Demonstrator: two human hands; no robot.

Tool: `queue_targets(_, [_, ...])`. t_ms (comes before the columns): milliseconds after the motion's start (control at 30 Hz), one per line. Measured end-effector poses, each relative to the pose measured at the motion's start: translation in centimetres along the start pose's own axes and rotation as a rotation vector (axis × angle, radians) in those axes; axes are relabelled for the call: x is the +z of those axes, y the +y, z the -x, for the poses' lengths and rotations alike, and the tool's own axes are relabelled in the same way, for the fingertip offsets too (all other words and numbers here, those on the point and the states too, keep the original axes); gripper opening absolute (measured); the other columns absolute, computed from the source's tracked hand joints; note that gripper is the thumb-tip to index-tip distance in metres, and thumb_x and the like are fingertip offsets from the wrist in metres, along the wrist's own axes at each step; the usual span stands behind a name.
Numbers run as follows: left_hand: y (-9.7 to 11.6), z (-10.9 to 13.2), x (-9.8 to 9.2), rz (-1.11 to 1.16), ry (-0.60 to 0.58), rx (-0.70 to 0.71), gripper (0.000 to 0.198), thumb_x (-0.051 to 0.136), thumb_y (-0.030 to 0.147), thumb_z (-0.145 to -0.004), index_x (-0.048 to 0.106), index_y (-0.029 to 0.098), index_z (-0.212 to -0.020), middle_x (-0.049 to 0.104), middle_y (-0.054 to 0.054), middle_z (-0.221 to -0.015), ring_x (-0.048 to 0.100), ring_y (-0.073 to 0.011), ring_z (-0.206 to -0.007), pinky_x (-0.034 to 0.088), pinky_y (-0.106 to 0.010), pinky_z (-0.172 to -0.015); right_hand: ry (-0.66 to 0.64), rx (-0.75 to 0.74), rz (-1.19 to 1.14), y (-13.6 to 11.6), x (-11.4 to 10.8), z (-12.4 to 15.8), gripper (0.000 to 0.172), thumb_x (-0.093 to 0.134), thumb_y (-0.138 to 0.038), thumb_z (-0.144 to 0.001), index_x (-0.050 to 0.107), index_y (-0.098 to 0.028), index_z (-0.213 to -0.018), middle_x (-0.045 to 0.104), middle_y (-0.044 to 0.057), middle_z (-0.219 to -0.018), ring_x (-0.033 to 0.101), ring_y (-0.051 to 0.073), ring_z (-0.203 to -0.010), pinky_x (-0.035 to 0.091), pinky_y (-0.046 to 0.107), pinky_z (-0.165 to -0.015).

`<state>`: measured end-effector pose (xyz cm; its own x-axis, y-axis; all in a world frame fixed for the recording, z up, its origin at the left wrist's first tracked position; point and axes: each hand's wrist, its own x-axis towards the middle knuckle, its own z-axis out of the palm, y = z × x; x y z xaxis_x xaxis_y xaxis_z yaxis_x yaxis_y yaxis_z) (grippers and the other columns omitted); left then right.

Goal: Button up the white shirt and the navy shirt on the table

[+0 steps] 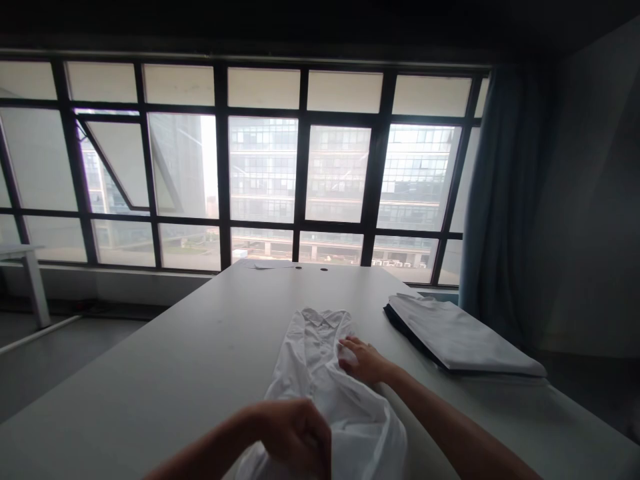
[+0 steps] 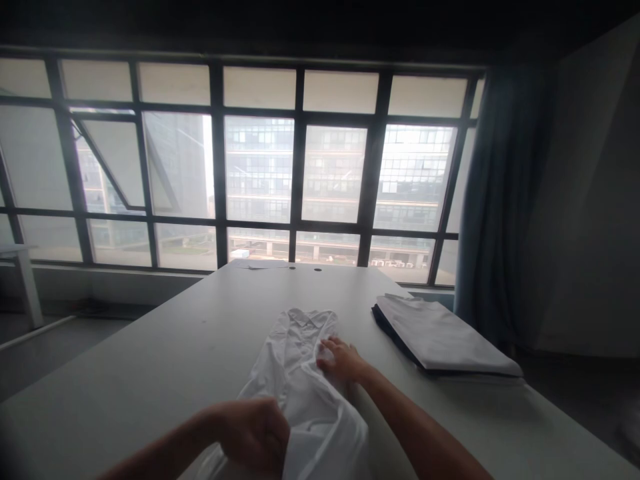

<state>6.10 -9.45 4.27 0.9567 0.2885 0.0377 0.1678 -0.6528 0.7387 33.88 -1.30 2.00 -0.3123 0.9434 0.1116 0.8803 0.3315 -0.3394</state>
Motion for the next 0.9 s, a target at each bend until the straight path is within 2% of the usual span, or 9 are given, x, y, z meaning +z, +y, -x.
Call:
queue_targets(133, [-1.8, 0.4, -2.4, -0.157, 0.388, -0.137, 0.039, 0.062, 0.036, -0.084, 0.069, 0.021, -0.12, 0.071, -0.01, -0.116, 0.065, -0.0244, -0.106, 0.049, -0.035, -0.093, -0.028, -0.3, -0.157, -3.7, -0.9, 0.7, 0.042, 0.063, -0.028, -0.088, 0.066, -0.019, -0.129, 0.056, 0.012, -0.134, 0.052, 0.028, -0.121, 0.042, 0.038, -0.104])
queue_targets(200, [-2.6, 0.3, -3.0, -0.381, 0.368, -0.165, 0.045, 0.073, 0.04, -0.076, 0.07, 0.026, -0.118, 0.07, -0.008, -0.118, 0.063, -0.0265, -0.109, 0.045, -0.037, -0.098, -0.138, -0.411, -0.215, -5.7, -1.1, 1.3, 0.03, 0.061, -0.035, -0.092, 0.074, -0.02, -0.116, 0.068, 0.008, -0.11, 0.063, 0.022, -0.096, 0.049, 0.03, -0.088])
queue_targets(300, [-2.9, 0.2, -3.7, -0.509, 0.267, -0.249, 0.034, 0.076, 0.044, -0.074, 0.076, 0.029, -0.105, 0.074, -0.005, -0.101, 0.067, -0.0237, -0.093, 0.047, -0.033, -0.09, -0.233, -0.359, -0.119, -7.0, -1.5, 2.3, 0.034, 0.077, -0.044, -0.081, 0.077, -0.021, -0.105, 0.068, 0.004, -0.087, 0.061, 0.018, -0.072, 0.049, 0.025, -0.071])
queue_targets(400, [-2.6, 1.8, -5.8, -0.557, 0.263, -0.417, 0.026, 0.067, 0.046, -0.081, 0.079, 0.024, -0.085, 0.074, -0.004, -0.079, 0.066, -0.0211, -0.076, 0.047, -0.029, -0.074, -0.25, -0.24, 0.024, -5.5, -2.6, 3.5, 0.045, 0.09, -0.038, -0.063, 0.077, -0.023, -0.103, 0.067, 0.002, -0.084, 0.06, 0.018, -0.071, 0.046, 0.024, -0.067])
queue_targets(533, [-2.6, 6.6, -9.6, -0.575, 0.376, -0.864, 0.064, 0.038, 0.063, -0.091, 0.075, 0.018, -0.066, 0.066, -0.006, -0.059, 0.06, -0.0205, -0.059, 0.044, -0.031, -0.065, -0.264, -0.1, 0.1, -0.3, -5.4, 5.5, 0.032, 0.084, -0.028, -0.065, 0.078, -0.021, -0.096, 0.066, 0.002, -0.078, 0.061, 0.02, -0.072, 0.046, 0.026, -0.068])
queue_targets(633, [-2.7, 8.3, -10.4, -0.626, 0.335, -1.049, 0.048, 0.057, 0.061, -0.081, 0.075, 0.018, -0.068, 0.07, -0.009, -0.067, 0.065, -0.0245, -0.066, 0.047, -0.034, -0.071, -0.292, 0.063, 0.14, 2.4, -7.3, 7.1, 0.04, 0.08, -0.017, -0.062, 0.077, -0.02, -0.102, 0.068, 0.003, -0.079, 0.064, 0.023, -0.073, 0.049, 0.029, -0.07])
queue_targets(767, [-2.8, 4.8, -7.6, -0.749, 0.505, -0.647, 0.046, 0.074, 0.052, -0.073, 0.073, 0.024, -0.109, 0.069, -0.012, -0.115, 0.061, -0.032, -0.109, 0.043, -0.042, -0.095, -0.028, -0.033, 0.212, 0.2, -7.4, 7.7, 0.021, 0.073, -0.019, -0.075, 0.077, -0.018, -0.096, 0.068, 0.009, -0.102, 0.062, 0.031, -0.101, 0.046, 0.04, -0.094])
queue_targets(833, [-3.3, 2.2, -5.8, -0.631, 0.423, -0.396, 0.056, 0.079, 0.051, -0.069, 0.07, 0.027, -0.118, 0.065, -0.01, -0.124, 0.058, -0.0296, -0.115, 0.042, -0.039, -0.1, -0.014, -0.188, 0.074, -2.5, -5.9, 6.8, 0.028, 0.068, -0.026, -0.085, 0.074, -0.019, -0.112, 0.065, 0.01, -0.116, 0.061, 0.028, -0.104, 0.047, 0.037, -0.096])
queue_targets(900, [-4.1, 0.4, -4.4, -0.515, 0.355, -0.292, 0.042, 0.08, 0.047, -0.07, 0.074, 0.025, -0.105, 0.068, -0.008, -0.114, 0.061, -0.0252, -0.107, 0.045, -0.033, -0.095, -0.084, -0.282, -0.03, -5.0, -3.7, 5.5, 0.048, 0.073, -0.03, -0.082, 0.066, -0.021, -0.128, 0.056, 0.011, -0.132, 0.063, 0.026, -0.101, 0.05, 0.033, -0.09])
